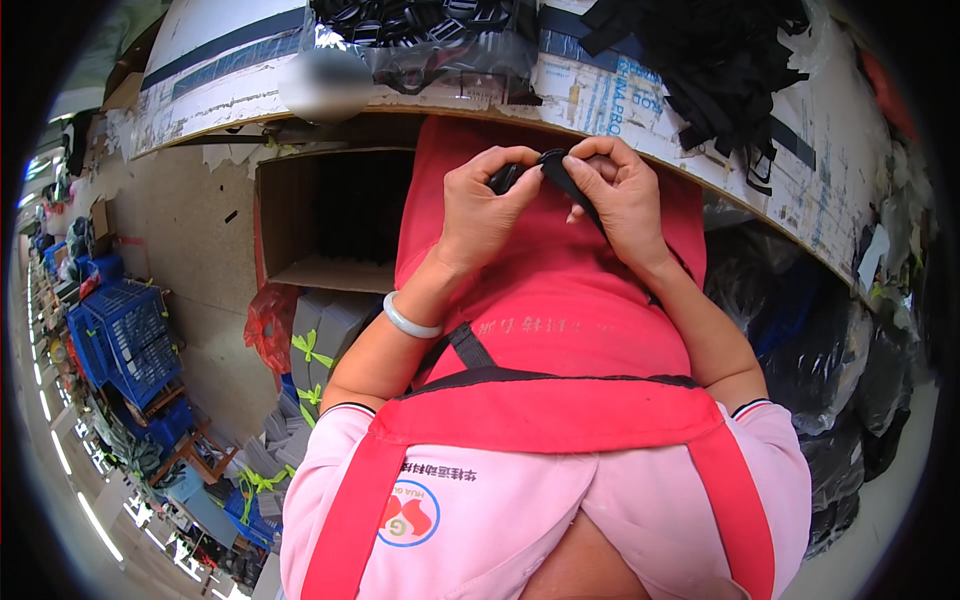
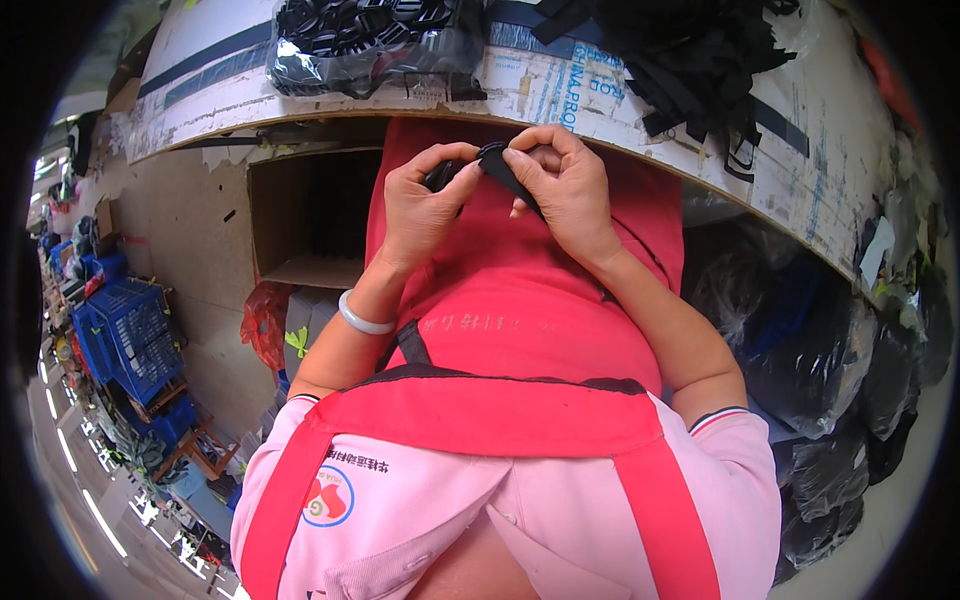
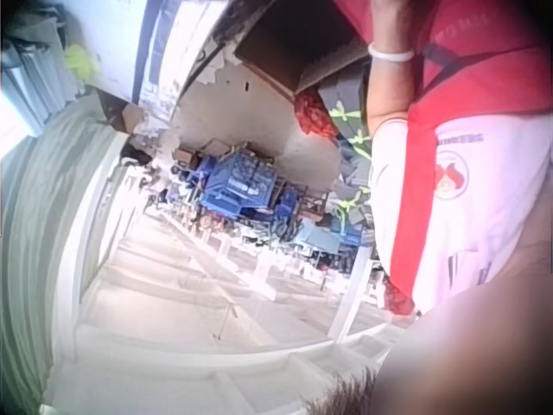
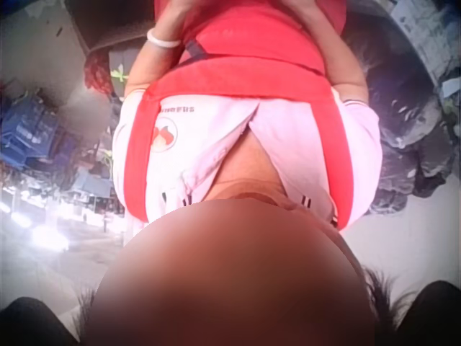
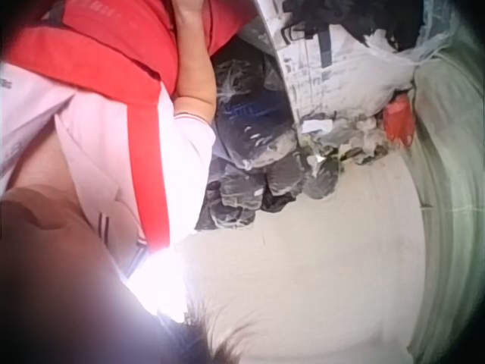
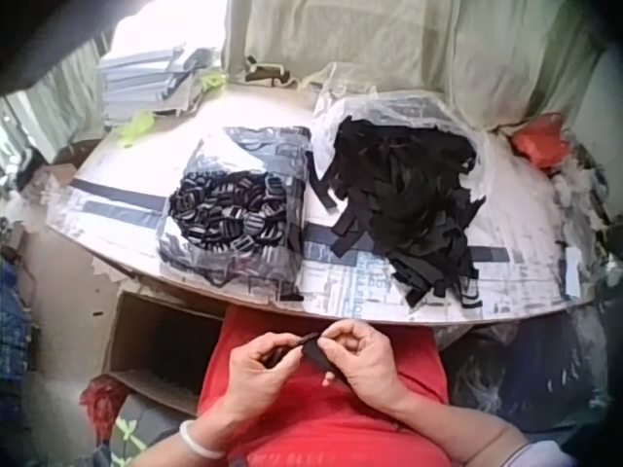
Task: The recorder is assembling plastic buckles by threading nylon straps through the buckle components.
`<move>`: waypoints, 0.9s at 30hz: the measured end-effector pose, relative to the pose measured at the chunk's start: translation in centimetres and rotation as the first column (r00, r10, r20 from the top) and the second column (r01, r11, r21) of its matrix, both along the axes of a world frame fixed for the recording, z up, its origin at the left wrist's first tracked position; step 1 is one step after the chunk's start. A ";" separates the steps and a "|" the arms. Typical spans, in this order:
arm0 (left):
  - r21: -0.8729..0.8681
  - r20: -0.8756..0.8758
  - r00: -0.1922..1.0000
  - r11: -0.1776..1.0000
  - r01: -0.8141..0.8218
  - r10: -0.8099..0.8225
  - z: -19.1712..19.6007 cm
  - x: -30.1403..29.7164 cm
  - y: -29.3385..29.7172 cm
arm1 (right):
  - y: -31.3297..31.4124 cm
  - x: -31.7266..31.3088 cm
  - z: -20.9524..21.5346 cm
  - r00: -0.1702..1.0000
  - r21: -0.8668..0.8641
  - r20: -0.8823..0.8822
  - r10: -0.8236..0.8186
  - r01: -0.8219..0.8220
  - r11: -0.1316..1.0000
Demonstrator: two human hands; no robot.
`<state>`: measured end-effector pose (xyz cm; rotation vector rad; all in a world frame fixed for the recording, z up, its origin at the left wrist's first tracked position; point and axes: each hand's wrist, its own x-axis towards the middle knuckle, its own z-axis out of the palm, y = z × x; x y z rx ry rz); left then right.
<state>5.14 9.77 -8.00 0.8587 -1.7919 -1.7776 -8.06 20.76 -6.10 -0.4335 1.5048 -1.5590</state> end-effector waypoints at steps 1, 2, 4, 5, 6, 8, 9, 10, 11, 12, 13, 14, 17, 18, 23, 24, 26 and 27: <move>0.001 0.000 1.000 1.000 0.004 -0.004 0.0 0.0 0.0 | 0.0 0.0 -0.2 1.000 0.001 0.000 -0.004 0.004 1.000; -0.084 -0.002 1.000 0.996 0.006 -0.006 0.0 0.0 0.1 | 0.0 0.1 -0.5 0.999 -0.043 0.001 -0.042 0.042 0.998; -0.170 -0.004 1.000 0.985 0.009 -0.009 -0.1 -0.1 0.1 | -0.1 0.1 -1.0 0.997 -0.089 0.005 -0.080 0.080 0.993; -0.260 -0.036 0.999 0.966 -0.010 0.000 -0.2 -0.2 0.1 | -0.1 0.2 -1.2 0.995 -0.089 0.020 -0.095 0.097 0.991; -0.345 -0.068 0.998 0.938 -0.028 0.005 -0.3 -0.4 0.1 | -0.2 0.2 -1.4 0.993 -0.089 0.035 -0.113 0.116 0.989; -0.422 -0.090 0.996 0.906 -0.041 0.003 -0.4 -0.6 0.0 | -0.5 0.3 -1.6 0.992 -0.091 0.025 -0.126 0.128 0.988; -0.495 -0.112 0.994 0.867 -0.060 0.005 -0.4 -0.7 -0.1 | -0.6 0.4 -1.7 0.991 -0.092 0.017 -0.135 0.136 0.986; -0.495 -0.112 0.994 0.867 -0.053 -0.003 -0.4 -0.8 0.0 | -0.7 0.4 -1.7 0.990 -0.092 0.017 -0.143 0.143 0.985; -0.499 -0.113 0.994 0.864 -0.062 0.006 -0.4 -0.8 0.0 | -0.7 0.4 -1.7 0.990 -0.100 0.018 -0.142 0.143 0.985; -0.504 -0.114 0.993 0.860 -0.072 0.017 -0.4 -0.8 0.0 | -0.8 0.4 -1.7 0.990 -0.110 0.020 -0.140 0.141 0.984; -0.505 -0.114 0.993 0.861 -0.066 0.010 -0.4 -0.9 0.0 | -0.9 0.4 -1.9 0.989 -0.110 0.020 -0.147 0.148 0.983; -0.519 -0.117 0.993 0.851 -0.072 0.013 -0.6 -0.9 0.0 | -0.9 0.5 -2.1 0.987 -0.119 0.020 -0.157 0.158 0.980; -0.540 -0.130 0.991 0.838 -0.083 0.014 -1.0 -1.0 0.0 | -1.3 0.6 -2.0 0.981 -0.149 0.053 -0.188 0.194 0.970; -0.546 -0.141 0.990 0.833 -0.089 0.014 -1.1 -1.1 0.0 | -1.5 0.6 -1.9 0.975 -0.169 0.084 -0.206 0.218 0.961; -0.434 -0.094 0.994 0.897 -0.088 0.052 -1.4 -0.9 0.5 | -1.6 0.4 -2.0 0.980 -0.180 0.051 -0.192 0.198 0.963; -0.351 -0.061 0.994 0.931 -0.103 0.087 -1.4 -0.8 0.6 | -1.5 0.5 -2.2 0.986 -0.157 0.012 -0.168 0.168 0.973; -0.360 -0.069 0.994 0.927 -0.109 0.090 -1.6 -0.8 0.4 | -1.6 0.8 -2.6 0.986 -0.165 -0.001 -0.164 0.161 0.973; -0.367 -0.076 0.992 0.923 -0.118 0.096 -1.6 -0.7 0.4 | -1.6 1.0 -2.8 0.988 -0.171 -0.013 -0.156 0.151 0.974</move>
